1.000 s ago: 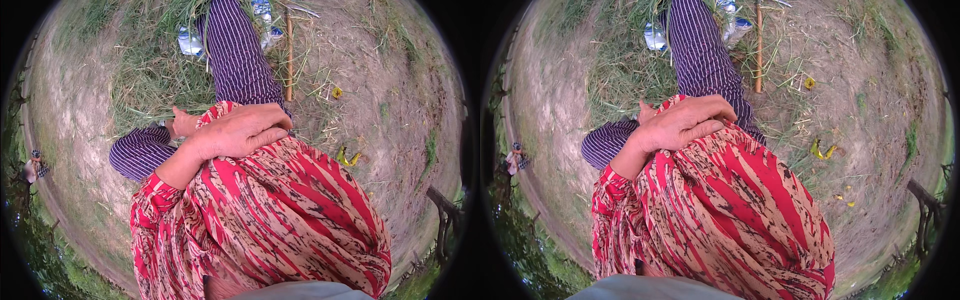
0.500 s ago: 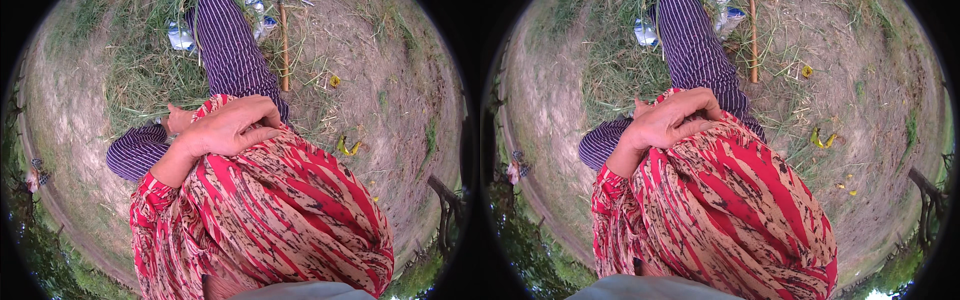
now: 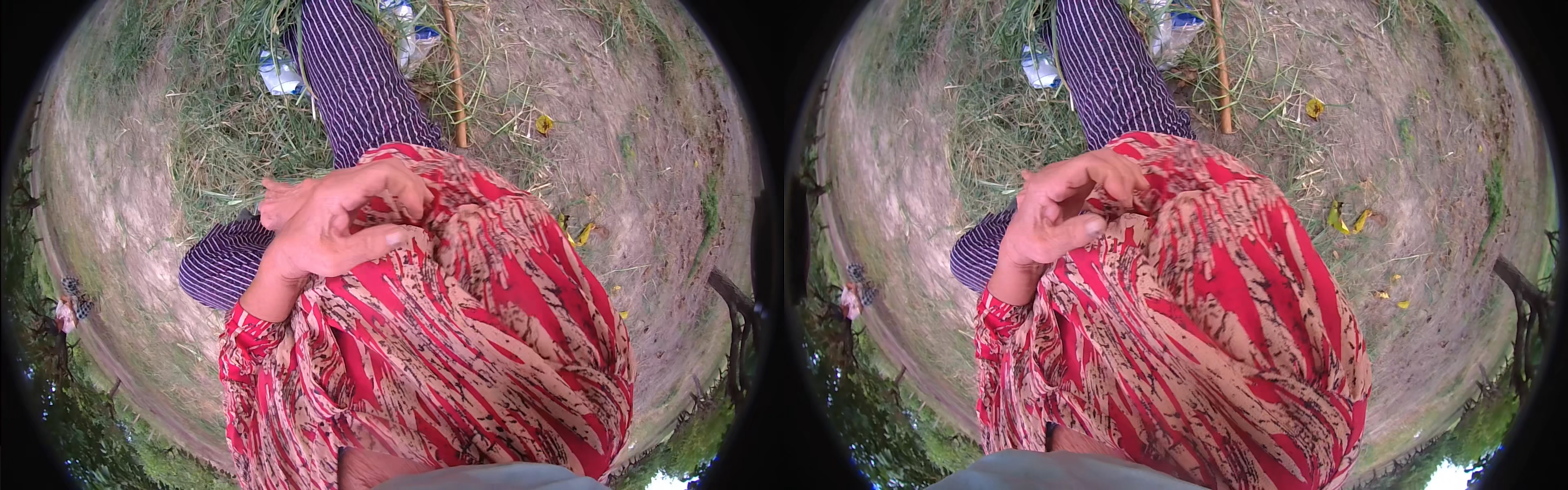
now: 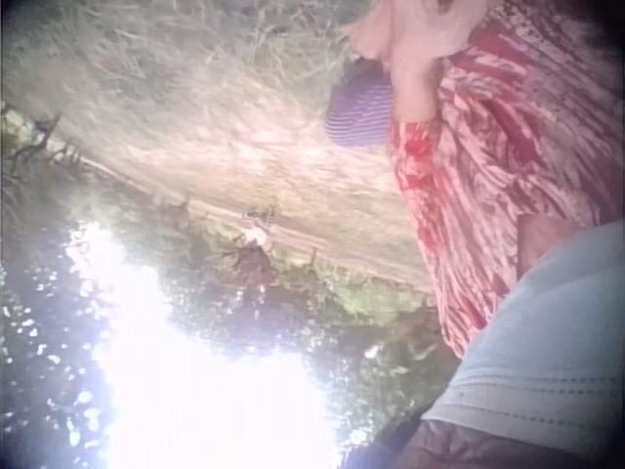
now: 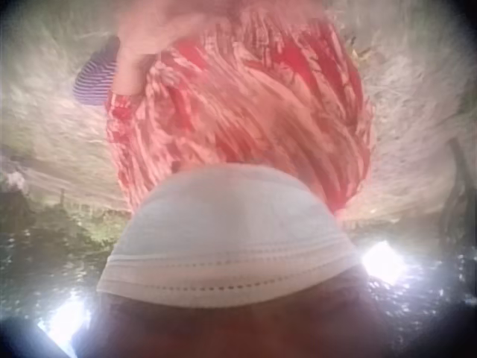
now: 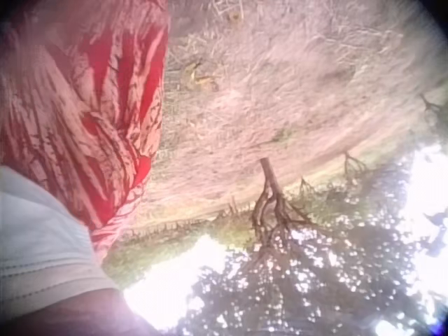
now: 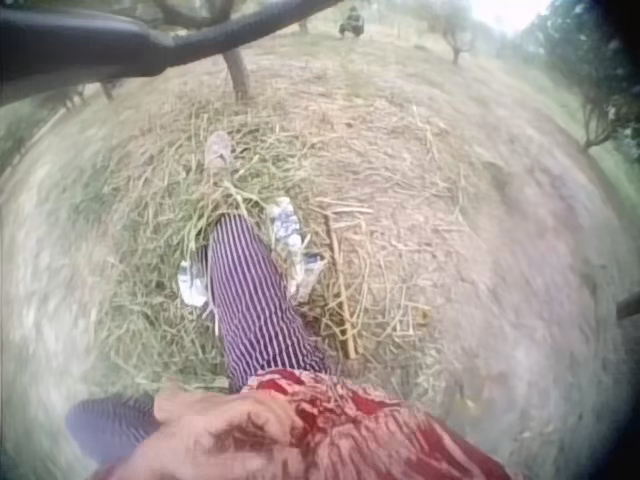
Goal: The person sits on the ground and processes long green plant stems by hand. They repeatedly pick up stems, strip off outer layers or leaves, and place the processed pieces into a pile on the ground.
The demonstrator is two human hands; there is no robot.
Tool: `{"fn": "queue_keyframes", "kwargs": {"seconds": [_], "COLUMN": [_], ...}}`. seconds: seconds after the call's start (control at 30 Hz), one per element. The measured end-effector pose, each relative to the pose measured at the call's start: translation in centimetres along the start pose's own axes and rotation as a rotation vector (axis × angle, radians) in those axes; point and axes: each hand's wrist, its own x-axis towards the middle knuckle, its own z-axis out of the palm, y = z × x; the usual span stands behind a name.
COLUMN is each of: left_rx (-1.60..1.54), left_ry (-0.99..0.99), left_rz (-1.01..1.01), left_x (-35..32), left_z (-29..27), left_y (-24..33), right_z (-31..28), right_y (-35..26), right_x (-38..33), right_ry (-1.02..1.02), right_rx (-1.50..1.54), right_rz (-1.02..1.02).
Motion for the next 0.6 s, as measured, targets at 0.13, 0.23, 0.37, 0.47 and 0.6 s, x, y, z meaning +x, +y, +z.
{"fn": "queue_keyframes", "kwargs": {"seconds": [0.13, 0.23, 0.37, 0.47, 0.6], "left_rx": [-0.204, -0.346, -0.629, -0.968, -0.793], "left_ry": [0.346, 0.581, 0.847, 0.931, 0.927], "left_rz": [-0.008, -0.023, -0.193, -0.324, -0.36], "left_x": [-4.4, -7.8, -12.9, -15.5, -15.7], "left_z": [-2.6, -4.6, -4.0, -4.5, -5.7], "left_y": [-1.3, -5.9, -12.1, -15.9, -16.9], "right_z": [-5.6, -9.7, -3.7, 1.5, 2.6], "right_y": [0.5, 5.0, 13.8, 15.9, 16.7], "right_x": [-3.4, -12.3, -26.6, -32.1, -29.9], "right_ry": [0.541, 0.847, 0.368, -0.041, -0.258], "right_rx": [0.067, 0.447, 0.085, 0.025, -0.154], "right_rz": [-0.055, 0.501, 1.413, 1.457, 1.359]}}
